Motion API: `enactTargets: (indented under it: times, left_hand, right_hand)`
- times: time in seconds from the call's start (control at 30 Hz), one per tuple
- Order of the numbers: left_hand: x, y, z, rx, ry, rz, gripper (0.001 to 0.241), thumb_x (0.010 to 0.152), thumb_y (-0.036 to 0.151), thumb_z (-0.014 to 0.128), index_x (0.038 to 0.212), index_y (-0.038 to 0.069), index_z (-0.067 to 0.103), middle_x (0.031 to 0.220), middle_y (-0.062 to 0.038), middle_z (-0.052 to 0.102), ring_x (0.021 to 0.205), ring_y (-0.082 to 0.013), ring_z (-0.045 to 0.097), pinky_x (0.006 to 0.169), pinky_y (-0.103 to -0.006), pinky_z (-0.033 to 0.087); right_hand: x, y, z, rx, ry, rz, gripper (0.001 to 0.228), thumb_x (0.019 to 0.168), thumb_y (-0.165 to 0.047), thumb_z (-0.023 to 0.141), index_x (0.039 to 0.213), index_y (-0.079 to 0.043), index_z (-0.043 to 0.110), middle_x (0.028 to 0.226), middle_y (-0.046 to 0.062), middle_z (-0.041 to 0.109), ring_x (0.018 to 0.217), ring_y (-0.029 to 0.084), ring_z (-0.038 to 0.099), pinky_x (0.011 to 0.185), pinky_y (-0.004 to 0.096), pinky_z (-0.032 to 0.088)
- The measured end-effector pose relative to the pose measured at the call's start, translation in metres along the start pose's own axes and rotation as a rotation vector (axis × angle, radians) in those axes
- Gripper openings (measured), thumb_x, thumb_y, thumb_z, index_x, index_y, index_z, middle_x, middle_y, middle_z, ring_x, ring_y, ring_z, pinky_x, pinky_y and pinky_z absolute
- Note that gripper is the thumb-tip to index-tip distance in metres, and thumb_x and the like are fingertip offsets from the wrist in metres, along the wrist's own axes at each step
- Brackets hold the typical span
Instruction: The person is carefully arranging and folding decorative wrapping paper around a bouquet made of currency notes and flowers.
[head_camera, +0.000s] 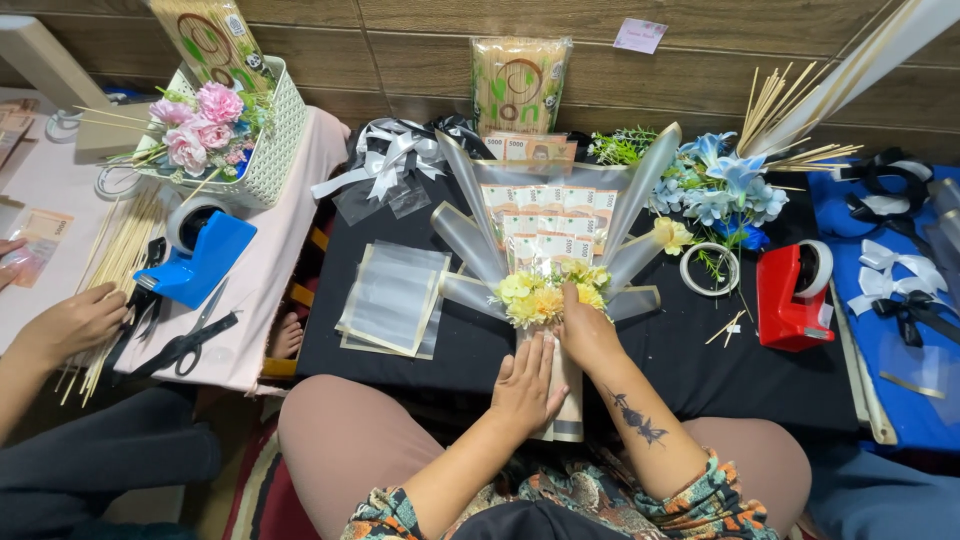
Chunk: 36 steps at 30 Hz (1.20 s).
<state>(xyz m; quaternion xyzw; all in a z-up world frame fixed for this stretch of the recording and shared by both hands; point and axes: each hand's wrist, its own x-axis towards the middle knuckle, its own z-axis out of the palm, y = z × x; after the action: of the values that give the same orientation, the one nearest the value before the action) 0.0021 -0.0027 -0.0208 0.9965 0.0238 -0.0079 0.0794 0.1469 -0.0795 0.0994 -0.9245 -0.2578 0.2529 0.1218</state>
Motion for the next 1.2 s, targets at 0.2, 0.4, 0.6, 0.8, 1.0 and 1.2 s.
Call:
enactTargets:
  times: [0.2,0.4,0.6,0.8,1.0,1.2]
  left_hand:
    - [0.002,0.001,-0.035,-0.047,-0.098,-0.024,0.094,0.094,0.066,0.042,0.161,0.003,0.023,0.161,-0.017,0.029,0.14,-0.0314,0.03,0.1,-0.0446,0.022]
    - [0.01,-0.003,-0.047,-0.111,-0.166,-0.035,0.102,0.089,0.071,0.044,0.161,0.003,0.02,0.158,-0.016,0.029,0.14,-0.0307,0.028,0.101,-0.045,0.023]
    - [0.011,-0.005,-0.057,-0.147,-0.208,-0.038,0.102,0.089,0.068,0.047,0.161,0.001,0.02,0.159,-0.019,0.028,0.142,-0.0326,0.026,0.104,-0.0454,0.023]
    - [0.012,-0.009,-0.057,-0.157,-0.189,-0.018,0.101,0.089,0.069,0.048,0.16,0.002,0.023,0.157,-0.019,0.029,0.142,-0.0334,0.028,0.103,-0.0453,0.024]
    - [0.007,-0.013,-0.066,-0.29,-0.081,-0.008,0.1,0.086,0.064,0.06,0.156,-0.001,0.032,0.15,-0.02,0.037,0.138,-0.0353,0.034,0.101,-0.0448,0.026]
    - [0.012,-0.075,-0.022,-1.081,0.17,-0.486,0.019,0.09,0.035,0.068,0.103,0.024,0.078,0.101,0.0,0.075,0.093,-0.0221,0.071,0.082,-0.0344,0.053]
  right_hand:
    - [0.01,0.011,0.017,-0.057,-0.009,0.033,0.066,0.095,-0.023,0.065,0.145,-0.004,0.025,0.113,0.029,0.069,0.112,0.05,0.066,0.098,0.061,0.051]
    - [-0.025,-0.012,-0.008,0.022,0.054,0.049,0.071,0.099,-0.021,0.061,0.153,-0.001,0.02,0.112,0.03,0.069,0.113,0.051,0.064,0.1,0.062,0.05]
    - [-0.031,0.019,0.037,0.038,0.454,-0.204,0.064,0.093,-0.003,0.056,0.153,-0.005,0.032,0.096,0.027,0.07,0.095,0.047,0.069,0.081,0.056,0.056]
    - [-0.039,0.06,0.084,-0.156,0.782,-0.474,0.035,0.089,-0.02,0.064,0.124,-0.021,0.066,0.097,0.003,0.061,0.091,0.026,0.064,0.074,0.038,0.054]
    - [-0.042,0.06,0.096,0.08,0.618,-0.309,0.032,0.095,-0.017,0.059,0.125,-0.024,0.068,0.102,0.008,0.059,0.086,0.034,0.069,0.068,0.043,0.059]
    - [-0.037,0.102,0.117,0.722,0.334,0.216,0.051,0.091,-0.047,0.075,0.115,-0.004,0.063,0.089,0.015,0.074,0.068,0.026,0.076,0.052,0.032,0.062]
